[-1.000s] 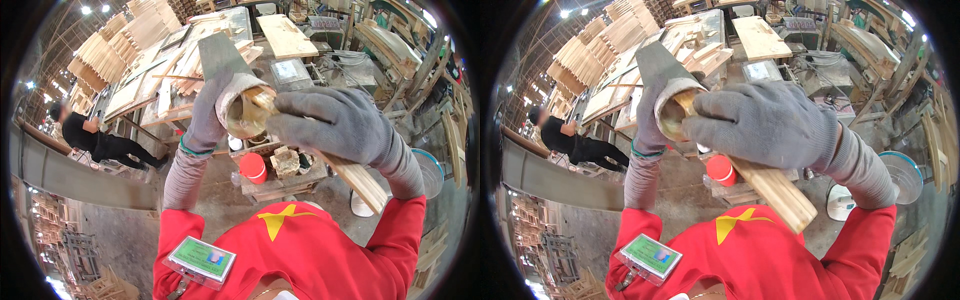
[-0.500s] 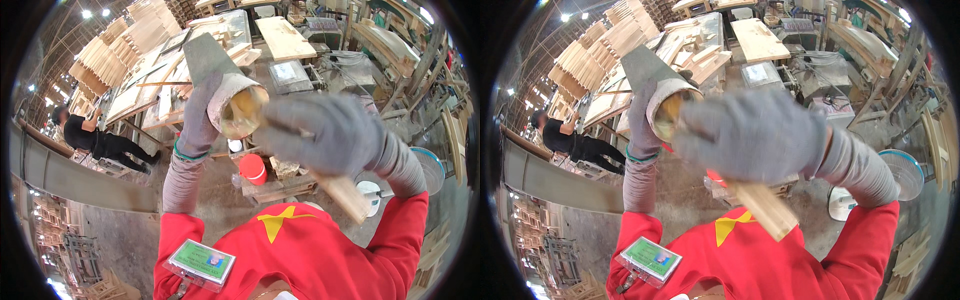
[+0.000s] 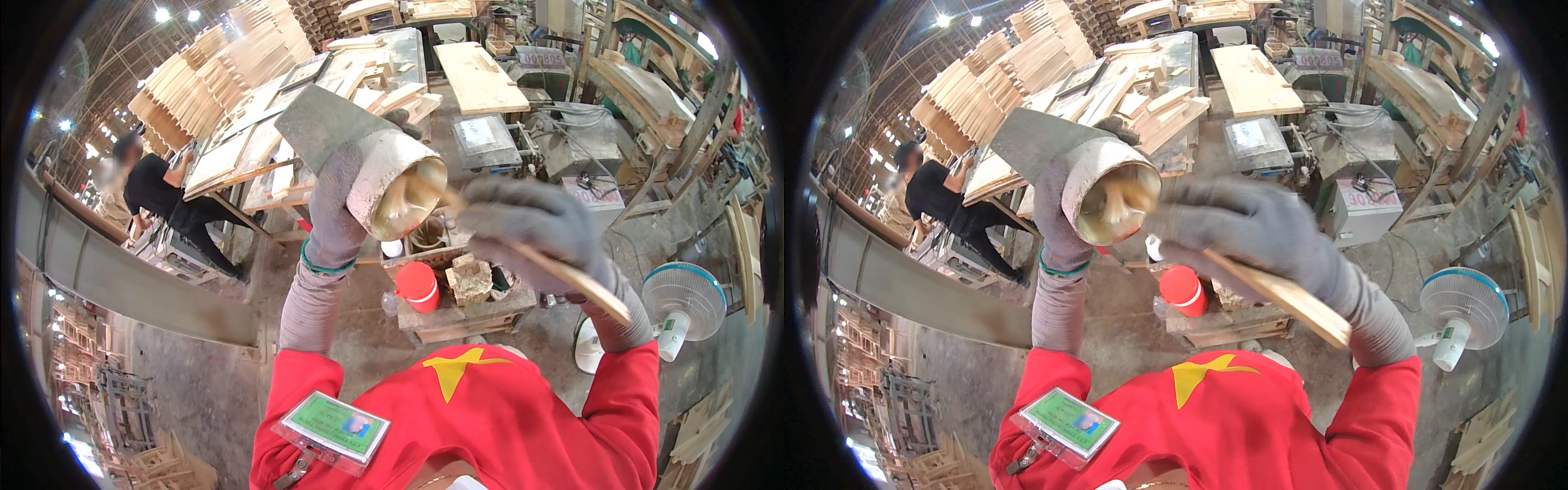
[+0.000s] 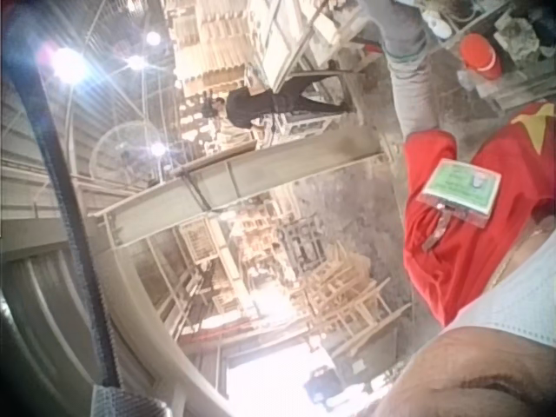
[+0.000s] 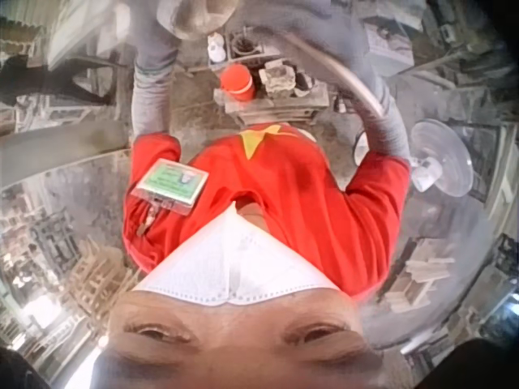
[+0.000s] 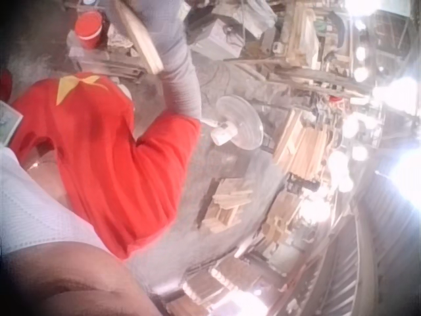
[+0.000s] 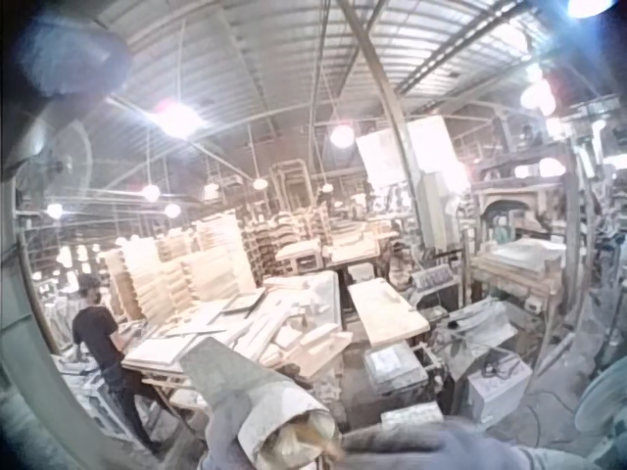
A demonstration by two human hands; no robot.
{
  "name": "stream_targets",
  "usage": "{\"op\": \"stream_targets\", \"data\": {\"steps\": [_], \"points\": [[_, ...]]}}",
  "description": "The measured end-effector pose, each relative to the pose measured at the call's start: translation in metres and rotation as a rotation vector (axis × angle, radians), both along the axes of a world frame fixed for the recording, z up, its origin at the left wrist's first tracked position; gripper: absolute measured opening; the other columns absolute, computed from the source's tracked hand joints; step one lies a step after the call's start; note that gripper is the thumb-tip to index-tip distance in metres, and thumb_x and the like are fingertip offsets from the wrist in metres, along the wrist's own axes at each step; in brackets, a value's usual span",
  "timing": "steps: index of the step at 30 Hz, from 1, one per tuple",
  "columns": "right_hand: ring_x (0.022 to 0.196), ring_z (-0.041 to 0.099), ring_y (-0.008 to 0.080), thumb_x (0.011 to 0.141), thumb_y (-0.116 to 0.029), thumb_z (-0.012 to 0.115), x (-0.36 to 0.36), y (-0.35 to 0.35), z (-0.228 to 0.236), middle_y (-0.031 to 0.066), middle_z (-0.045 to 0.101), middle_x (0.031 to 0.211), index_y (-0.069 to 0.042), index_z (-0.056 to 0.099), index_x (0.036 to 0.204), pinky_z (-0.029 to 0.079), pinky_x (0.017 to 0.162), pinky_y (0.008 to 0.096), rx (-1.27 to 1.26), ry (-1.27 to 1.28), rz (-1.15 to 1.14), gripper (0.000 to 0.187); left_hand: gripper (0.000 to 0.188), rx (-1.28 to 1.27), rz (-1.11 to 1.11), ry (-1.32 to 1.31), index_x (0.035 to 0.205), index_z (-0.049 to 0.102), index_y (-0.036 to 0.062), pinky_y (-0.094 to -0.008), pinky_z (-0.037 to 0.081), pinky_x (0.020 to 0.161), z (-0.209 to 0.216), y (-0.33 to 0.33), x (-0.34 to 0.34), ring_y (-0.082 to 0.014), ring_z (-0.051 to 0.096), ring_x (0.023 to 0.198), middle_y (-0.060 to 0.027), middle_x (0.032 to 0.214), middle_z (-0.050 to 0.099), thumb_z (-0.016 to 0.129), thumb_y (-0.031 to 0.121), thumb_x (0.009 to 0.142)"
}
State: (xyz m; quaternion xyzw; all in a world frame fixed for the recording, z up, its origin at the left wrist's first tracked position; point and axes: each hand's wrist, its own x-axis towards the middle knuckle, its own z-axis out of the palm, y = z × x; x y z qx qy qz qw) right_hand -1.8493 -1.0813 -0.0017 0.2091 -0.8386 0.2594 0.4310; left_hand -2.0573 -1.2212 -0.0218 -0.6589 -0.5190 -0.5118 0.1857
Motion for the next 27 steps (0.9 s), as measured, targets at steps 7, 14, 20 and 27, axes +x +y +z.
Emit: {"op": "stream_targets", "data": {"steps": [7, 14, 20, 27], "points": [[0.077, 0.062, 0.0255, 0.080, -0.018, 0.054, 0.003, -0.001, 0.011, 0.0075, 0.057, 0.103, -0.016, 0.057, 0.116, 0.052, 0.059, 0.0339, 0.484, -0.294, -0.087, 0.036, 0.038, -0.112, -0.832, -0.876, 0.121, 0.051, -0.0039, -0.0354, 0.048, 0.090, 0.005, 0.014, 0.004, -0.0260, 0.058, 0.106, -0.0142, 0.117, 0.059, 0.045, 0.023, 0.095], [0.079, 0.062, 0.0256, 0.077, -0.017, 0.057, 0.003, 0.010, 0.034, 0.0042, 0.057, 0.094, -0.020, 0.059, 0.109, 0.052, 0.062, 0.0334, 0.550, -0.096, -0.192, 0.032, 0.054, -0.228, -0.550, -0.732, 0.125, 0.044, -0.0080, -0.0393, 0.043, 0.097, 0.017, 0.009, 0.007, -0.0284, 0.054, 0.111, -0.0203, 0.121, 0.053, 0.038, 0.036, 0.095], [0.087, 0.066, 0.0280, 0.069, -0.010, 0.078, -0.007, 0.002, -0.005, 0.0126, 0.066, 0.099, -0.009, 0.066, 0.100, 0.054, 0.071, 0.0338, 0.030, -0.071, 0.010, 0.033, 0.069, -0.227, -0.299, -0.592, 0.129, 0.037, -0.0084, -0.0418, 0.039, 0.099, 0.005, 0.001, 0.001, -0.0311, 0.051, 0.113, -0.0223, 0.124, 0.049, 0.040, 0.048, 0.089], [0.086, 0.066, 0.0260, 0.071, -0.008, 0.074, -0.015, -0.011, -0.023, 0.0105, 0.066, 0.097, -0.010, 0.065, 0.100, 0.054, 0.071, 0.0329, -0.231, 0.075, -0.015, 0.030, 0.085, -0.144, -0.146, -0.580, 0.134, 0.030, -0.0072, -0.0449, 0.037, 0.100, -0.012, 0.001, -0.003, -0.0350, 0.048, 0.116, -0.0235, 0.127, 0.045, 0.043, 0.058, 0.081]]}}
